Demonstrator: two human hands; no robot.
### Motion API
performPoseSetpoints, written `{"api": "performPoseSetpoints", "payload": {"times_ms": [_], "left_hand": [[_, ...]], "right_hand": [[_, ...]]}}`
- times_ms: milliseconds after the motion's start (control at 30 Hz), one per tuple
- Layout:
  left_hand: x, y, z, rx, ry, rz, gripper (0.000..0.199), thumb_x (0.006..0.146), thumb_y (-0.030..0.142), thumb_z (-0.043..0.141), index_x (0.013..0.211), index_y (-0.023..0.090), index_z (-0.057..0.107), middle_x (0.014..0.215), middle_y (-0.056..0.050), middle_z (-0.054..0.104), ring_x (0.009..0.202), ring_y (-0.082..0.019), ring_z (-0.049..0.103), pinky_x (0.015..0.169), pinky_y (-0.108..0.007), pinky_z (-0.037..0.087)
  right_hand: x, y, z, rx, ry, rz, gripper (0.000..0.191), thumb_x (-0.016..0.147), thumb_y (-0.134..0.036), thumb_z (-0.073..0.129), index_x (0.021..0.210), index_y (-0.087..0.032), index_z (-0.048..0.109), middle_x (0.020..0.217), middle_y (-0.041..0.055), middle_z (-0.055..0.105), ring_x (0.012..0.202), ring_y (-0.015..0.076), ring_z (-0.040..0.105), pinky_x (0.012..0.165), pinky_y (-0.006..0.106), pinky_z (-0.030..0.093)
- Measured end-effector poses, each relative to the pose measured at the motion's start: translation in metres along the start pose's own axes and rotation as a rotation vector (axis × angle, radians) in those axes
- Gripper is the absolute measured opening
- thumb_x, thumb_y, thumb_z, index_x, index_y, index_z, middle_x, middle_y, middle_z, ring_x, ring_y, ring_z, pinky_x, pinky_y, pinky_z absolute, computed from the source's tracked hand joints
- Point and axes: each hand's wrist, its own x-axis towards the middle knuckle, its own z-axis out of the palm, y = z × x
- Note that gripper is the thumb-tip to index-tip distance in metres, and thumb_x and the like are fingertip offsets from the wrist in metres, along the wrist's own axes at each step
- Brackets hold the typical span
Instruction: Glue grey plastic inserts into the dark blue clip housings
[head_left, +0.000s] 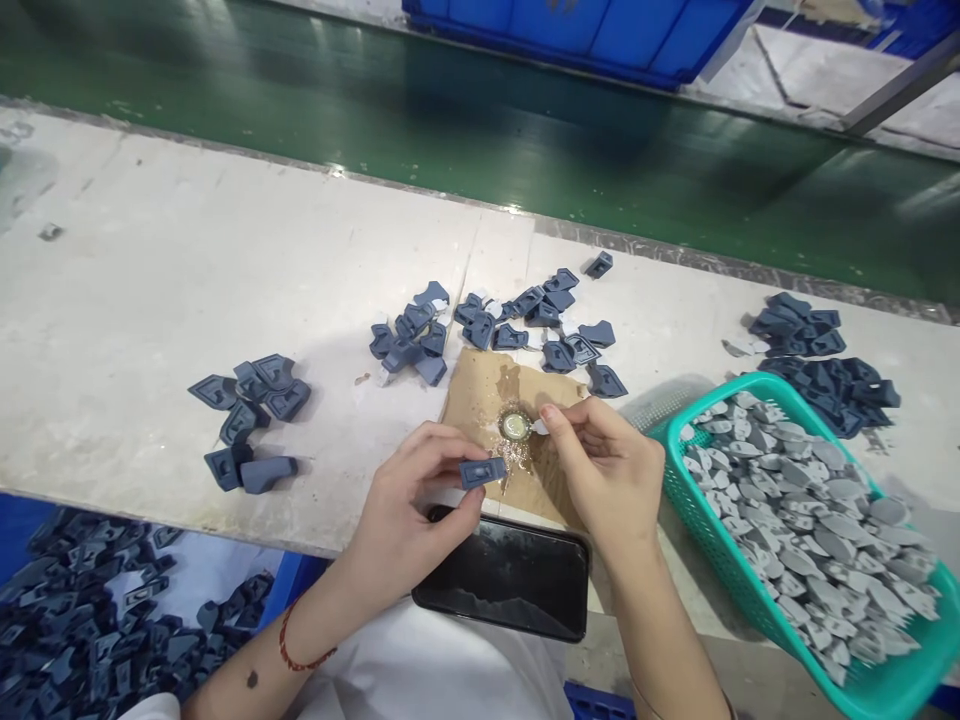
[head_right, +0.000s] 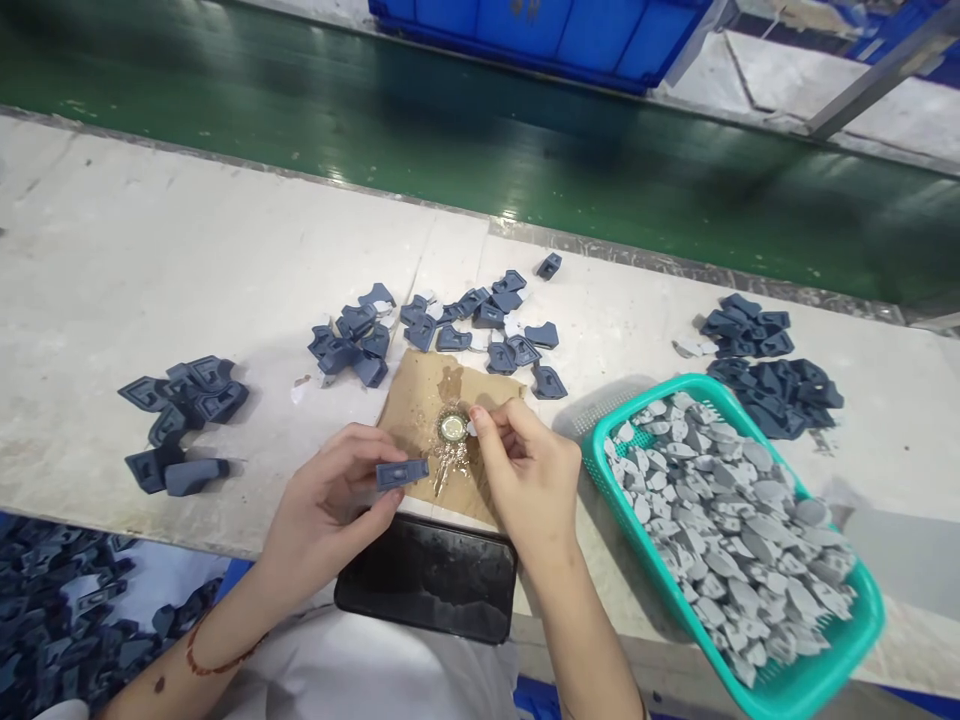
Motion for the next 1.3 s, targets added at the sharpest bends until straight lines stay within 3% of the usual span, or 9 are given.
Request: {"api": "performPoseSetpoints", "payload": {"times_ms": [200,367,467,567,667,1300], "left_hand": [[-0.003,0.000,0.000,-0.063,-0.021,-0.164,0.016,0.096,0.013,0.065,0.094,0.024,0.053,0.124,-0.008,0.076,0.118,-0.020,0.073,0.097,-0.029,0.058],[-0.002,0.000,0.002,-0.066,-0.011,-0.242,0.024,0.091,0.022,0.074,0.086,0.023,0.051,0.109,-0.005,0.077,0.089,-0.016,0.076,0.071,-0.023,0.059],[0.000,0.001,0.003,-0.026,0.022,-0.253,0.024,0.085,0.024,0.081,0.094,0.022,0.060,0.096,-0.002,0.075,0.080,-0.016,0.074,0.068,-0.023,0.058],[0.001,0.001,0.003,0.035,0.009,-0.239,0.025,0.084,0.027,0.083,0.105,0.023,0.068,0.095,-0.002,0.074,0.080,-0.017,0.073,0.067,-0.025,0.058],[0.001,-0.002,0.003,0.074,-0.008,-0.191,0.019,0.085,0.027,0.084,0.101,0.023,0.074,0.096,-0.003,0.073,0.080,-0.017,0.071,0.065,-0.024,0.057],[0.000,-0.008,0.002,0.122,-0.039,-0.105,0.016,0.089,0.025,0.081,0.102,0.024,0.072,0.096,-0.001,0.068,0.081,-0.014,0.066,0.065,-0.021,0.051]], "right_hand": [[0.000,-0.005,0.000,0.231,-0.031,0.099,0.037,0.094,-0.047,0.074,0.071,-0.020,0.063,0.057,-0.0006,0.064,0.048,0.0122,0.056,0.048,0.023,0.043],[0.000,-0.016,-0.001,0.496,-0.091,0.173,0.032,0.087,-0.045,0.082,0.076,-0.020,0.066,0.053,-0.0014,0.065,0.040,0.0107,0.055,0.039,0.020,0.042],[-0.002,-0.020,0.000,0.574,-0.147,0.215,0.034,0.087,-0.044,0.082,0.074,-0.020,0.063,0.051,-0.0022,0.064,0.036,0.0096,0.051,0.037,0.020,0.041],[-0.004,-0.021,0.002,0.563,-0.186,0.195,0.038,0.089,-0.043,0.081,0.069,-0.020,0.060,0.048,-0.0024,0.062,0.034,0.0085,0.048,0.036,0.019,0.039],[-0.006,-0.022,0.003,0.556,-0.213,0.167,0.038,0.090,-0.042,0.080,0.068,-0.019,0.059,0.045,-0.0031,0.060,0.032,0.0080,0.047,0.034,0.018,0.036],[-0.015,-0.014,0.006,0.410,-0.320,0.085,0.038,0.098,-0.041,0.072,0.070,-0.020,0.058,0.051,-0.0037,0.059,0.042,0.0075,0.047,0.044,0.020,0.038]]}}
